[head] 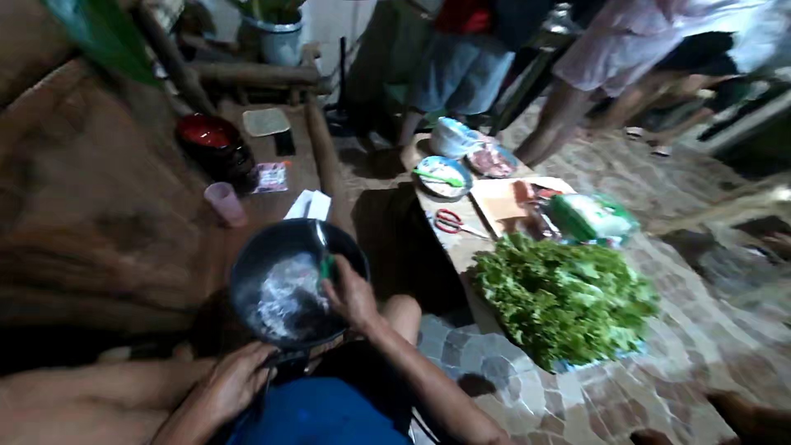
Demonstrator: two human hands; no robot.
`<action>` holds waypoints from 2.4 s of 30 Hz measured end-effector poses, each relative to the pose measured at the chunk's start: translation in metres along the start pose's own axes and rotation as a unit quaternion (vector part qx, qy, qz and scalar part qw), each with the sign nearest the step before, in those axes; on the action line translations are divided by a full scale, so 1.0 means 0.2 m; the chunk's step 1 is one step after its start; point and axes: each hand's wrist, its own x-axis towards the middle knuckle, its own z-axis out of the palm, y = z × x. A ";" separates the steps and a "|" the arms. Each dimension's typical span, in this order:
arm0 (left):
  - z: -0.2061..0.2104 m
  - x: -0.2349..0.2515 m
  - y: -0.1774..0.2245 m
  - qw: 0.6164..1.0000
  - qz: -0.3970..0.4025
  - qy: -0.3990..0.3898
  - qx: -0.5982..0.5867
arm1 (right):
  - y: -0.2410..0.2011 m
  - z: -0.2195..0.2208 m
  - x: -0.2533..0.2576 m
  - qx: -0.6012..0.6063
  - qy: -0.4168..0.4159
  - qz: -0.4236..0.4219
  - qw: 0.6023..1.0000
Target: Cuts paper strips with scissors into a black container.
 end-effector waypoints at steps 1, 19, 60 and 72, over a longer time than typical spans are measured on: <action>-0.02 -0.03 0.00 0.999 0.026 0.039 -0.017 | 0.00 0.01 0.00 -0.002 0.009 -0.004 1.000; -0.32 -0.12 0.06 0.849 -0.046 0.275 -0.449 | 0.05 0.06 -0.05 -0.026 0.069 -0.059 0.996; -0.15 0.83 -0.66 0.776 -0.393 0.395 -0.297 | 0.03 -0.01 -0.27 0.027 -0.057 -0.166 0.984; 0.24 0.87 -0.89 0.605 -0.415 0.412 -0.540 | 0.02 0.07 -0.31 -0.139 -0.068 -0.310 0.938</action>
